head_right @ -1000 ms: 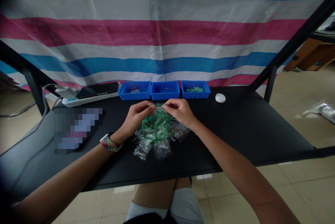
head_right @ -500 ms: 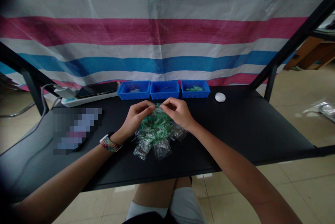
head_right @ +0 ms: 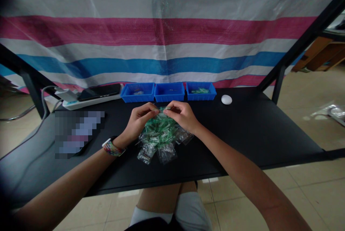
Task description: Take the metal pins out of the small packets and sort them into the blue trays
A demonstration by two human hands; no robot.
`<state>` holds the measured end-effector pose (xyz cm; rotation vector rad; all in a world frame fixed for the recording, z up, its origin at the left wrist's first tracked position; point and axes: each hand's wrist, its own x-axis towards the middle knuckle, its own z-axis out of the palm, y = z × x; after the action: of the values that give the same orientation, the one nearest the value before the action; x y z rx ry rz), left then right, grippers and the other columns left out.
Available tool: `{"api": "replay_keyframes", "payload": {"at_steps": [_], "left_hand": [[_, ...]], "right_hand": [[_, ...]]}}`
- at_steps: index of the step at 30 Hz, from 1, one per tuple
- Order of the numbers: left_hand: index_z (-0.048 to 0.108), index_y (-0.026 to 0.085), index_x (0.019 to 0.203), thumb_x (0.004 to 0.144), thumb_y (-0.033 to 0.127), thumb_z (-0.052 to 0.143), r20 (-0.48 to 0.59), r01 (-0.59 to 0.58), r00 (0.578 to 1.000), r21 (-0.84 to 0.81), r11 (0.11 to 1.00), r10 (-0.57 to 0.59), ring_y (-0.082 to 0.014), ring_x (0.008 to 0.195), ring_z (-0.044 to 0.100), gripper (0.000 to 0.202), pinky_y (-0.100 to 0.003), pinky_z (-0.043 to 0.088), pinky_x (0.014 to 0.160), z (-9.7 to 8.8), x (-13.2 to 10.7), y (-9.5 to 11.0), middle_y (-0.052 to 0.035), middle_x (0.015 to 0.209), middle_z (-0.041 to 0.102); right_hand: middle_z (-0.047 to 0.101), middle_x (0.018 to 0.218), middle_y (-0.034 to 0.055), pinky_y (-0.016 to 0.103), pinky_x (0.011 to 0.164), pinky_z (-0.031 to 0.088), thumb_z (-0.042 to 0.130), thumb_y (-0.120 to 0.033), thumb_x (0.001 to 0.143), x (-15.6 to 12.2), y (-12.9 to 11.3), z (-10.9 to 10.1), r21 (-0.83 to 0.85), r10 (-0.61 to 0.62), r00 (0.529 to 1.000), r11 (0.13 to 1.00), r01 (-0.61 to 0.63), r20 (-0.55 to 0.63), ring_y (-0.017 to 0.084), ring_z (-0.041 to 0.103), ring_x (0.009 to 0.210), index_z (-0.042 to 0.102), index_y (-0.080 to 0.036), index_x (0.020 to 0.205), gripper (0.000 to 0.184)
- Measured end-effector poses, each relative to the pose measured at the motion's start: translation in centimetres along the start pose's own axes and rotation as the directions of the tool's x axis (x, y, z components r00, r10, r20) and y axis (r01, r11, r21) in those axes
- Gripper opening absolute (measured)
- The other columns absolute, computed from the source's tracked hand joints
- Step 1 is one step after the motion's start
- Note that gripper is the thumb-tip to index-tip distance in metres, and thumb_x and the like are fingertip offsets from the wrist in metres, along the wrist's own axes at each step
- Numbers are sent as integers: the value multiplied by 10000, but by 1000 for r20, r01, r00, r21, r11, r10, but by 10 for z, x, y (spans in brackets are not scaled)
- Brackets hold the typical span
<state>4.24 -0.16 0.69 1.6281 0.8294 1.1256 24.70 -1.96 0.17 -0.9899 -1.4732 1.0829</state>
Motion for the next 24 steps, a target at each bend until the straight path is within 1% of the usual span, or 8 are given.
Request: {"api": "replay_keyframes", "payload": {"at_steps": [5, 7, 9, 11, 13, 16, 21, 24], "left_hand": [[705, 169, 816, 904, 442, 732, 72, 67, 995, -35, 997, -64, -161, 691, 577, 288, -276, 438, 654, 1, 0, 1, -15, 730, 640], [703, 170, 848, 880, 441, 764, 83, 73, 994, -37, 997, -70, -165, 684, 591, 280, -276, 445, 645, 1, 0, 0, -15, 728, 653], [682, 176, 833, 861, 419, 788, 78, 75, 994, -39, 996, -72, -164, 670, 595, 267, -275, 441, 632, 0, 1, -1, -10, 713, 655], [661, 180, 790, 858, 385, 784, 58, 65, 996, -45, 997, -62, -165, 673, 600, 249, -277, 446, 641, 0, 1, -3, -8, 703, 655], [648, 183, 756, 859, 356, 772, 31, 52, 998, -60, 997, -50, -165, 678, 601, 237, -280, 454, 654, -1, 1, -4, -4, 692, 654], [635, 188, 737, 861, 351, 774, 3, 42, 999, -77, 996, -42, -162, 665, 597, 247, -282, 460, 658, -2, 1, -4, 3, 669, 648], [641, 198, 781, 891, 425, 766, 12, 61, 998, -108, 992, -60, -166, 655, 600, 282, -287, 484, 637, -2, 2, -5, 3, 680, 644], [638, 196, 707, 953, 526, 678, 9, 88, 996, -100, 991, -87, -168, 614, 583, 413, -295, 472, 605, -3, 2, -8, -14, 637, 622]], "right_hand": [[592, 647, -22, 292, 607, 397, 861, -486, 786, 2, 2, -2, 51, 12, 999, 999, -10, -39, 146, 524, 629, 685, -213, 715, 332], [585, 642, -30, 285, 601, 388, 879, -478, 770, 2, 4, -2, 80, 22, 997, 997, -16, -74, 136, 512, 618, 690, -210, 717, 332], [598, 655, -31, 279, 604, 398, 888, -481, 765, 3, 5, -2, 96, 28, 995, 995, -19, -94, 132, 523, 624, 698, -209, 733, 333], [626, 687, -24, 280, 621, 441, 881, -497, 777, 3, 5, -2, 110, 47, 997, 993, -39, -69, 139, 558, 645, 715, -211, 773, 331], [668, 746, -11, 294, 648, 500, 863, -517, 794, 3, 5, -1, 137, 85, 996, 987, -83, -10, 155, 610, 676, 734, -216, 845, 331], [706, 800, 1, 321, 670, 558, 864, -519, 789, 3, 5, -1, 168, 116, 992, 978, -122, 45, 176, 662, 699, 738, -225, 920, 346], [714, 787, 8, 327, 668, 572, 892, -516, 764, 4, 7, -2, 141, 75, 997, 987, -73, -9, 176, 670, 681, 729, -217, 888, 363], [697, 758, 2, 328, 664, 568, 888, -535, 770, 3, 8, -2, 107, 35, 998, 994, -29, -56, 174, 661, 671, 727, -220, 868, 367]]}}
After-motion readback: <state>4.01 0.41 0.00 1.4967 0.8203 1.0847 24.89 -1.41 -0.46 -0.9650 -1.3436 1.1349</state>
